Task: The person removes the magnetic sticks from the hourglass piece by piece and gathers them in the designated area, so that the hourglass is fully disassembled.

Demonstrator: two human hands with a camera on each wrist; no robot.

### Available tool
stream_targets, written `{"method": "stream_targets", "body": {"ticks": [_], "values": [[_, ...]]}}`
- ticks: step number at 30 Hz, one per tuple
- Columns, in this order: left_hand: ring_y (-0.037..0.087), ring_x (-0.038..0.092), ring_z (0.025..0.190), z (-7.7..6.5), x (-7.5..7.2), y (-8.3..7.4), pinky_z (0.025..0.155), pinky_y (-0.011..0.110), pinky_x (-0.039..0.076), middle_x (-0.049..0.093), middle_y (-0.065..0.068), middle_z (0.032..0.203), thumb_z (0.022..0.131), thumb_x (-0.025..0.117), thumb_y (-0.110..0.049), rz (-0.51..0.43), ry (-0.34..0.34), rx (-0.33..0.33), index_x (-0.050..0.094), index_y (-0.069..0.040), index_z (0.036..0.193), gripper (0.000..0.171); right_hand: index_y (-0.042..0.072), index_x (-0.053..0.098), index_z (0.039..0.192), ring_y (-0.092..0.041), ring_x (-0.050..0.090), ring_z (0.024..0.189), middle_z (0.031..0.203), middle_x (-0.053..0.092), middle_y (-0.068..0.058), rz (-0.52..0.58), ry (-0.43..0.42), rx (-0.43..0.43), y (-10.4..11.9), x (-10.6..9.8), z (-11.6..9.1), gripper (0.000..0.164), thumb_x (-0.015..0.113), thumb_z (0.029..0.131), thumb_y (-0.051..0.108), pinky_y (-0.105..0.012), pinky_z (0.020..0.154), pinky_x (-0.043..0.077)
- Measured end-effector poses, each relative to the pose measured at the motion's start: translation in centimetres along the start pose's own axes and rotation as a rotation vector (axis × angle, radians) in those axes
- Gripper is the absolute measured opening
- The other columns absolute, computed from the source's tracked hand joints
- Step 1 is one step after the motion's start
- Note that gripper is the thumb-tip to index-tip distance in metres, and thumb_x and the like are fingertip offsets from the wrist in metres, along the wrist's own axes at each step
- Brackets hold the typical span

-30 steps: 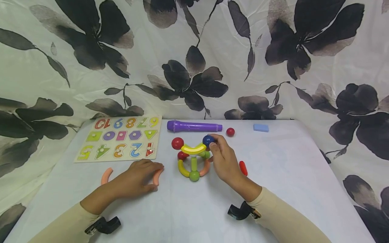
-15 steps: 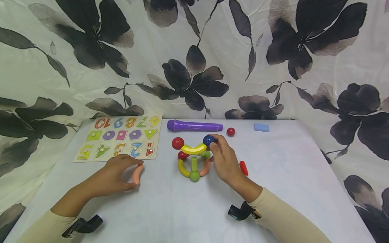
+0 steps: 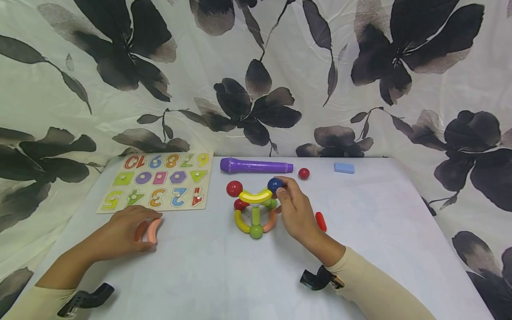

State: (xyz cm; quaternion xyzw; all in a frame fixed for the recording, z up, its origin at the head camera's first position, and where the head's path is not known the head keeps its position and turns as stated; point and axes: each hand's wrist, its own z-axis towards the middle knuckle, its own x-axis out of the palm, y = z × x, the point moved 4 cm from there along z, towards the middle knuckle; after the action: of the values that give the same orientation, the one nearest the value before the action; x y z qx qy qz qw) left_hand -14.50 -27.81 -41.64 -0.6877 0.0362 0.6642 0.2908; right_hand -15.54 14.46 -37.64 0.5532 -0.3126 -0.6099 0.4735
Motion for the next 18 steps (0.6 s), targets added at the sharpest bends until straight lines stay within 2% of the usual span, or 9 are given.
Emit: {"method": "stream_targets", "body": {"ticks": [5, 12, 18], "values": [[0.03, 0.054, 0.123, -0.5, -0.2, 0.9, 0.103, 0.06, 0.037, 0.068, 0.003, 0.123, 0.062, 0.099, -0.03, -0.008, 0.004, -0.007, 0.07, -0.012, 0.128, 0.074, 0.001, 0.047, 0.143, -0.032, 0.063, 0.099, 0.122, 0.06, -0.017, 0.002, 0.0, 0.001, 0.0, -0.1, 0.0, 0.04, 0.032, 0.111, 0.02, -0.031, 0.078, 0.06], [0.034, 0.052, 0.125, -1.0, 0.1, 2.1, 0.106, 0.062, 0.032, 0.066, 0.006, 0.127, 0.063, 0.099, -0.036, -0.056, 0.05, -0.085, 0.069, -0.015, 0.129, 0.075, 0.001, 0.046, 0.142, -0.04, 0.065, 0.098, 0.127, 0.059, -0.018, 0.015, 0.009, -0.001, 0.0, -0.1, 0.0, 0.039, 0.034, 0.111, 0.021, -0.033, 0.081, 0.059], [0.036, 0.051, 0.126, -1.1, -0.1, 2.2, 0.105, 0.063, 0.034, 0.066, 0.007, 0.129, 0.063, 0.099, -0.034, -0.07, 0.069, -0.1, 0.068, -0.014, 0.129, 0.075, 0.001, 0.046, 0.143, -0.037, 0.066, 0.094, 0.129, 0.059, -0.018, 0.021, 0.015, 0.007, -0.1, -0.1, 0.0, 0.04, 0.034, 0.112, 0.023, -0.033, 0.08, 0.06]]}}
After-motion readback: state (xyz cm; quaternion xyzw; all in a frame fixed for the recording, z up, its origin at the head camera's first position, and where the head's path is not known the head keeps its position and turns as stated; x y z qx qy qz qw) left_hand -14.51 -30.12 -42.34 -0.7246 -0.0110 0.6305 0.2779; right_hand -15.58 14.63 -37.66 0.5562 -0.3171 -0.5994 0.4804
